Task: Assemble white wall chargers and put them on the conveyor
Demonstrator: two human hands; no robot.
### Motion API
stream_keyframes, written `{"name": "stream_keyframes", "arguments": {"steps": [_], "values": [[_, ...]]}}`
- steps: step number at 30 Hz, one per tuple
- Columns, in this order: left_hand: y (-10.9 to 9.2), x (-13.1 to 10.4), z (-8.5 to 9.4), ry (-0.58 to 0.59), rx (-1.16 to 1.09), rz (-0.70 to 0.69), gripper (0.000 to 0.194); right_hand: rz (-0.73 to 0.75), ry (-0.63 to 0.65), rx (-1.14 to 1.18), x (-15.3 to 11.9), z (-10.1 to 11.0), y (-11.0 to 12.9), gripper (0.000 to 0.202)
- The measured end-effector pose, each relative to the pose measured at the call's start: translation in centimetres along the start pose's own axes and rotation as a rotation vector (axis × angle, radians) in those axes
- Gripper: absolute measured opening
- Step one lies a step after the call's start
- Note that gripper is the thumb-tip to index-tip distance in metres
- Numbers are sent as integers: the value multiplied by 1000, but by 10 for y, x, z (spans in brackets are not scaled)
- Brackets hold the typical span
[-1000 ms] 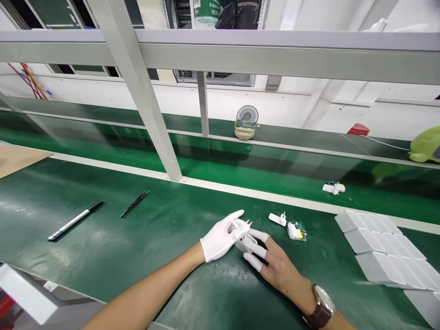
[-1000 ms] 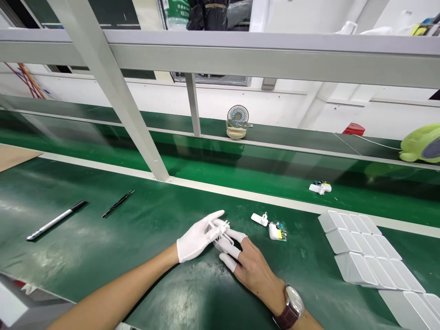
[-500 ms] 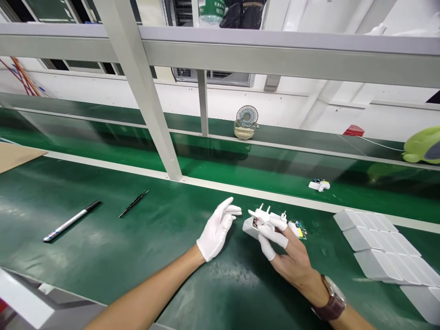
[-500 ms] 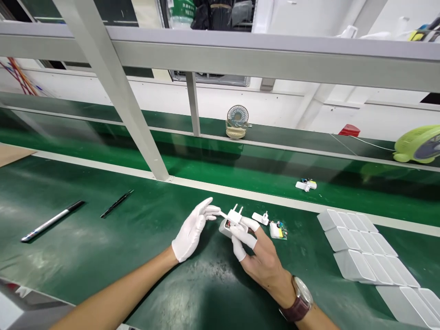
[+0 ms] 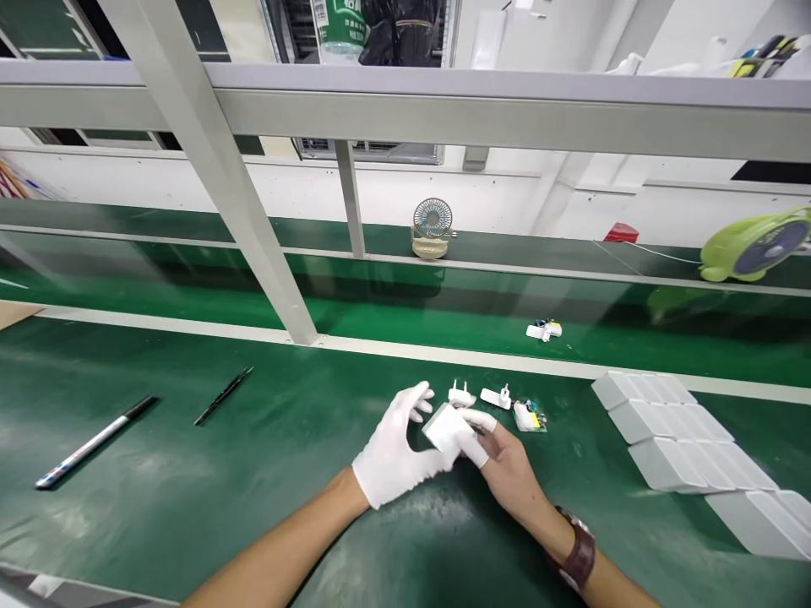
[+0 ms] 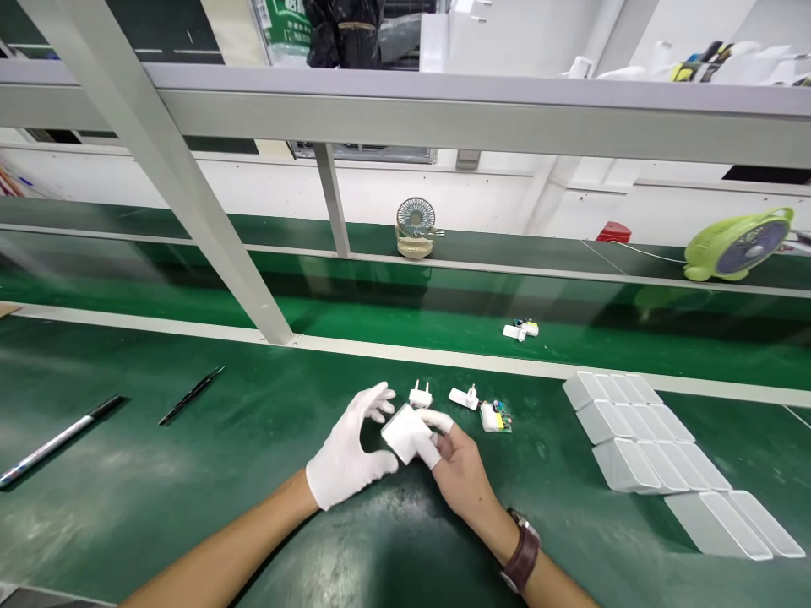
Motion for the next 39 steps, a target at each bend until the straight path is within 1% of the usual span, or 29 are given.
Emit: {"name": "stream_keyframes", "arguments": {"steps": [1,2,3,4,6,8,16,23,27,32,36,39], "values": [[-3,-3,-4,5,56,-32,101,-131,-18,170,-2,-3,-4,34],[-7,-5,-7,2,107,-87,104,-236,-17,310,-4,-7,-6,36],[-11,-8,-10,-11,147,-157,100,-310,-2,410,-6,-12,-5,37],[-15,-10,-12,-35,175,-233,93,-352,7,474,-8,-15,-4,38],[-21,-14,-13,-96,202,-356,80,-376,21,520,-10,-19,-1,39],[-23,-15,-13,-123,205,-404,78,-378,28,515,-11,-20,1,40],[-24,-14,-11,-80,198,-417,82,-404,37,506,-10,-20,0,39],[-32,-13,-12,-34,185,-454,82,-407,50,475,-10,-20,0,40],[-28,-13,-11,-44,200,-418,82,-416,60,461,-11,-20,-2,41],[-23,-14,-11,-59,216,-381,83,-411,71,535,-12,-22,-4,34],[-24,-15,-10,-50,232,-395,82,-402,65,547,-12,-22,-4,34],[-23,-14,-9,-21,231,-416,85,-384,68,503,-11,-18,-8,35]]}}
Point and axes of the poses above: each hand's wrist, its own x-axis towards the middle knuckle, its own z-axis out of the back of the hand, y = z × x, the point moved 5 cm from there along x, towards the middle knuckle, and after that the axes turned 7 degrees about z, right-handed, at the moved point
